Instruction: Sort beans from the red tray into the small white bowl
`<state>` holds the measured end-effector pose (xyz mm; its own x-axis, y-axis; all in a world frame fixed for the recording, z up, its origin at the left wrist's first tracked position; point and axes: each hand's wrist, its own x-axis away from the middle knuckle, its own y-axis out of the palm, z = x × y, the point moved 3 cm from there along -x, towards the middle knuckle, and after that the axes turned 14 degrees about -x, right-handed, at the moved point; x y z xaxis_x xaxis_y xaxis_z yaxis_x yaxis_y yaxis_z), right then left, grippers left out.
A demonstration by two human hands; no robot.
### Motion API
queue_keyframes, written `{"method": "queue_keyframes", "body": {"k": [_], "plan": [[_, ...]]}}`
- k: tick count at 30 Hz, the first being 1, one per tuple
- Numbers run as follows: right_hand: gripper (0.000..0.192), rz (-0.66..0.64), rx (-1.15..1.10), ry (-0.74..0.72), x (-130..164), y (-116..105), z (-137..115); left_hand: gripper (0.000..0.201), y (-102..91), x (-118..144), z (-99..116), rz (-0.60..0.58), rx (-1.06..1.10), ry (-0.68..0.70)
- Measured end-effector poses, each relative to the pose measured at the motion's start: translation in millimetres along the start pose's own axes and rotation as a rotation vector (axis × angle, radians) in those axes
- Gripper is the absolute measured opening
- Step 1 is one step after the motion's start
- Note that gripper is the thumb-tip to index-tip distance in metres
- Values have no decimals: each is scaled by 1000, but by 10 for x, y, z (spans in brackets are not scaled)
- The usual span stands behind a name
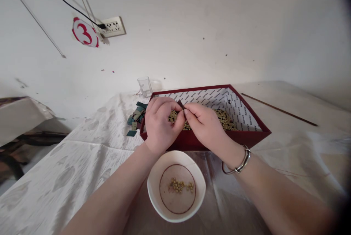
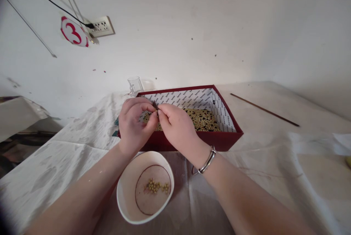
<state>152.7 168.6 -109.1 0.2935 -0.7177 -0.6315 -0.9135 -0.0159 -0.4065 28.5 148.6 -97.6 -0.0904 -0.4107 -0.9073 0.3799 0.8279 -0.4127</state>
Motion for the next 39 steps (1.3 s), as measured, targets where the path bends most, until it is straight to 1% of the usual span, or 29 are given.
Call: {"method": "queue_keyframes", "body": {"k": [2,7,9,13,19,26,31,39], "plan": [[19,-1,1,-1,2,0,-1,8,1,1,-1,9,-8,-1],[19,-2,-4,-10,5,-3,1,8,4,-5,-29,21,-23,-80],[19,2,-6,-14,4,-2,4,8,-1,-5,-22,19,-22,-71],[19,8,-3,-14,2,-4,6,7,-10,1,7,19,-23,-4],[20,-7,3,-14,6,-6,7,8,11,5,-34,18,-45,-93],[20,-22,5,-21,-3,14,7,12,-7,13,-27,22,-12,-28],[19,-26,11,-31,1,14,-5,16,-8,9,-41,6,12,-38],[22,-34,15,-37,7,15,-7,10,4,-5,-47,-7,29,-75]]}}
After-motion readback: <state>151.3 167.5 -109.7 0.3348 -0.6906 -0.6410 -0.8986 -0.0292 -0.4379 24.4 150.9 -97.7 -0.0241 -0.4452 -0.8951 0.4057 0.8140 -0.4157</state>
